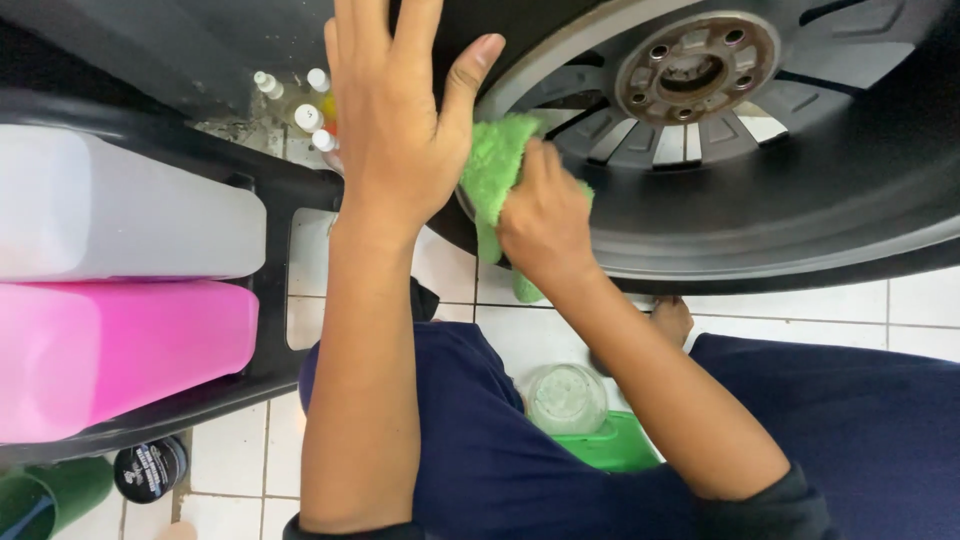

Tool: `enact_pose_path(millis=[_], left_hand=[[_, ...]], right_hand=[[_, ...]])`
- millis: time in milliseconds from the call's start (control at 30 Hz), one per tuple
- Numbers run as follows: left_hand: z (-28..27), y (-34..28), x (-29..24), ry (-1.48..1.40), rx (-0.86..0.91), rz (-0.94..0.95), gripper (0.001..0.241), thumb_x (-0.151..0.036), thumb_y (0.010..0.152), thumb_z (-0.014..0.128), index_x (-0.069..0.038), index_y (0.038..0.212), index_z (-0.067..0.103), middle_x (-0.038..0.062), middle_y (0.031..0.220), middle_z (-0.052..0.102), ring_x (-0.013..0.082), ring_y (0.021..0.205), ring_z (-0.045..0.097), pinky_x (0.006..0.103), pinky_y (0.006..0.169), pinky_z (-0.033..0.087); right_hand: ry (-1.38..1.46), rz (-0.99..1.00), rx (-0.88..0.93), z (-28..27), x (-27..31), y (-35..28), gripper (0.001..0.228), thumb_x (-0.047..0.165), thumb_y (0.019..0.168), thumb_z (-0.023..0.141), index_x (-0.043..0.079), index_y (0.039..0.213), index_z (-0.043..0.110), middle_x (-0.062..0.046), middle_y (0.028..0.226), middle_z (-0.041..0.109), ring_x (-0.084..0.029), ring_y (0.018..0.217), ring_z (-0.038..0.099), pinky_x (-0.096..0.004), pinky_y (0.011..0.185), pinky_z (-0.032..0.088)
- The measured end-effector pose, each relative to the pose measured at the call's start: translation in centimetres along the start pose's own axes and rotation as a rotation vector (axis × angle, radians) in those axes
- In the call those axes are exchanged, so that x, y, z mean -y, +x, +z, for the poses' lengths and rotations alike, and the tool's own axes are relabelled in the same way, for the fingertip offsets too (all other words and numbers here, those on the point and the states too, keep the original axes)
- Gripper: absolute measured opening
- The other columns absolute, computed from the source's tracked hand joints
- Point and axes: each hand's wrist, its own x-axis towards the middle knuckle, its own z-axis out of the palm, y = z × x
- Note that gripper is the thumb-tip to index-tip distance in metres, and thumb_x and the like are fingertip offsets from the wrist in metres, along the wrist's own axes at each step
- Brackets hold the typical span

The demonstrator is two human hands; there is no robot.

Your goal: The person sits on the floor and wipes a car wheel with a green cloth. They clean the inner rim and spokes, moving the cloth around the wheel surface while holding the tire with the other hand.

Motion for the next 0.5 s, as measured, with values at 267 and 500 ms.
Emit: enact_pose_path(millis=[267,500], left_hand=[[0.3,-0.1,0.6,-0.001,-0.046,0.058,0.029,-0.029,0.107,0.055,-0.002,0.118,0.055,0.017,0.116,0.053,0.0368,0.104,0.051,0.0451,0.086,0.041],[0.6,-0.3,0.7,0.034,-0.029,0.082,0.03,-0.028,0.109,0.057,-0.003,0.125,0.054,0.017,0.121,0.053,0.0364,0.107,0.051,0.0451,0.085,0.041]], right_hand=[[-0.12,-0.257,0.092,3.0,-0.2,-4.3,0.01,-0.003,0.065,0.055,0.002,0.056,0.053,-0.023,0.106,0.057,-0.034,0.082,0.05,-0.039,0.054,0.045],[0.07,-0.098,0.109,-0.4,-1.5,-2.2,0.019,0.01,0.081,0.058,-0.001,0.094,0.052,-0.02,0.104,0.053,-0.037,0.087,0.056,-0.045,0.061,0.048]])
